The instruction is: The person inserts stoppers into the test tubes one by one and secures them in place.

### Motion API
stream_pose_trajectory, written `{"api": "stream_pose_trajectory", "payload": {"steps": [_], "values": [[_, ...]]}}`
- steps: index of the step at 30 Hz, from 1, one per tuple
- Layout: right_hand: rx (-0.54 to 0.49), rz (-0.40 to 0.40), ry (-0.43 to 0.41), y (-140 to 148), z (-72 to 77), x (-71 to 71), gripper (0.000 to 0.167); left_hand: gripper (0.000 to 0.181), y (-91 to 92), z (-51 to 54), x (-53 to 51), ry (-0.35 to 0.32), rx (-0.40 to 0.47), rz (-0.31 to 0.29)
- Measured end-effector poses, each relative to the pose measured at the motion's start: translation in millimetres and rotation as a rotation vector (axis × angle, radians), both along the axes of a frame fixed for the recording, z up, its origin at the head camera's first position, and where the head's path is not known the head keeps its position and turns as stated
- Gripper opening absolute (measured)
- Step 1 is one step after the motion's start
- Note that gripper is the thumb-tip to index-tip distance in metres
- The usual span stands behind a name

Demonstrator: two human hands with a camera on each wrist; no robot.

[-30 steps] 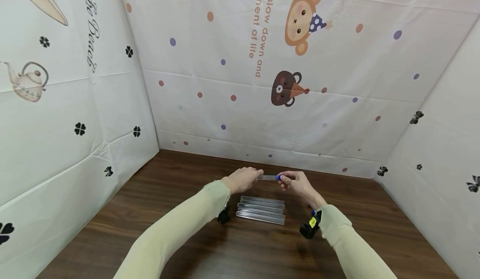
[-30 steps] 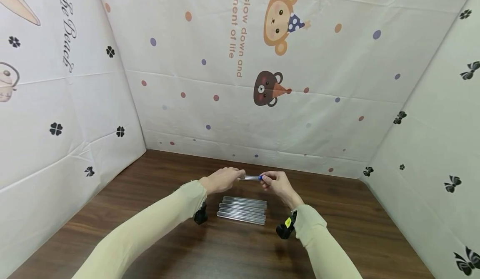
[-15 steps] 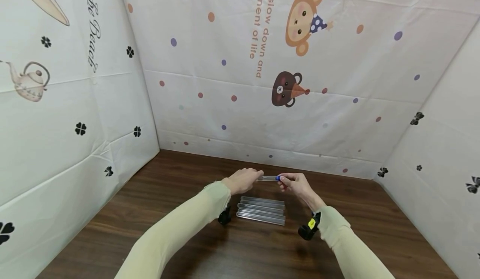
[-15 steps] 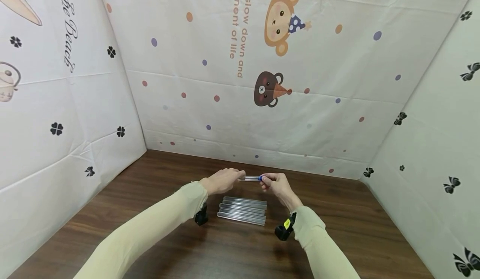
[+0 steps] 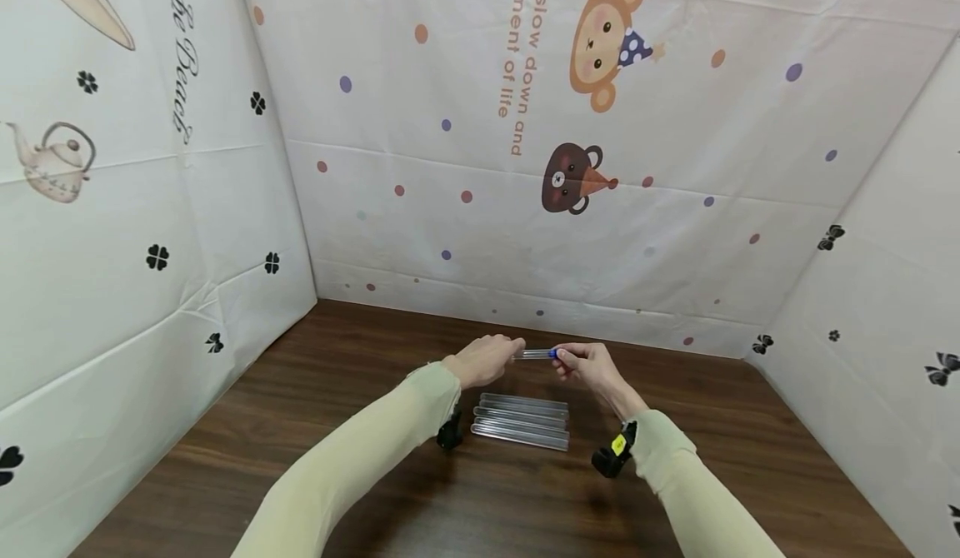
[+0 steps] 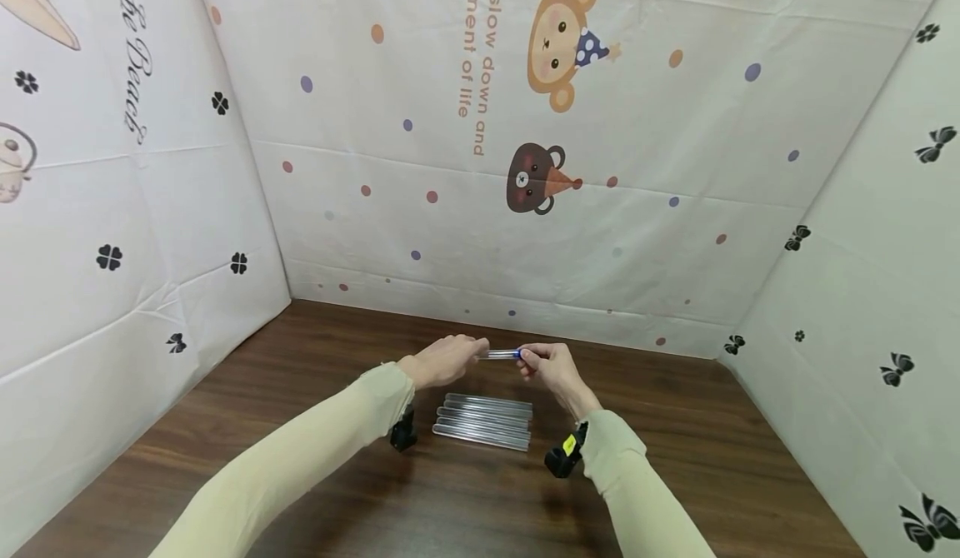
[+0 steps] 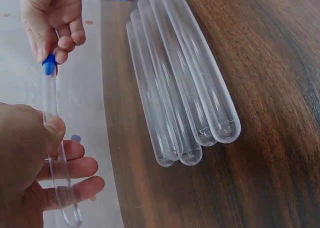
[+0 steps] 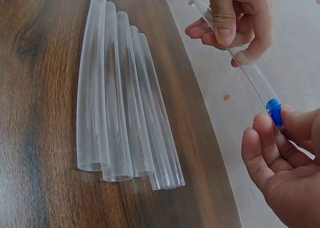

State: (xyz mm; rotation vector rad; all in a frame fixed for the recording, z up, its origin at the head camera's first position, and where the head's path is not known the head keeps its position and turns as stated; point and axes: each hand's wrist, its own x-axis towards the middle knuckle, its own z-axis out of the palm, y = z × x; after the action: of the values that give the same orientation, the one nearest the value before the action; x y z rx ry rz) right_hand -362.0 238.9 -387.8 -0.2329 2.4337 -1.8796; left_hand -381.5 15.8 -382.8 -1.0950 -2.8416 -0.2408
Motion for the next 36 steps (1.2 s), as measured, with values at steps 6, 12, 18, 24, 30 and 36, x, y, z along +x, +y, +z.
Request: {"api": "stream_pose_trajectory", "payload": {"steps": [6, 12, 18, 24, 30, 36], "values": [[0.100, 0.037, -0.002, 0.3, 1.4, 2.4, 0.033, 0.041, -4.2, 8.5, 1.3, -0.040, -0.037, 0.008], [0.312, 0.051, 0.103, -4.0, 8.4, 1.9, 0.040, 0.042, -10.3, 12.6, -0.4, -0.069, 0.000, 0.018], [0.464, -0.026, 0.193, -11.9, 6.2, 2.6, 0.049, 0.044, -9.3, 11.2, -0.8, -0.065, -0.011, 0.005], [0.520, -0.083, 0.228, -13.6, -0.9, -0.6, 0.049, 0.042, -6.3, 10.5, -0.4, -0.040, -0.041, 0.007], [0.491, -0.147, 0.181, -17.4, -1.3, -1.4, 0.051, 0.040, -4.5, 11.4, -0.9, 0.008, -0.070, 0.005], [0.429, -0.156, 0.132, -19.9, 0.4, 0.0, 0.053, 0.038, -2.7, 13.9, 0.1, 0.031, -0.084, 0.009]]}}
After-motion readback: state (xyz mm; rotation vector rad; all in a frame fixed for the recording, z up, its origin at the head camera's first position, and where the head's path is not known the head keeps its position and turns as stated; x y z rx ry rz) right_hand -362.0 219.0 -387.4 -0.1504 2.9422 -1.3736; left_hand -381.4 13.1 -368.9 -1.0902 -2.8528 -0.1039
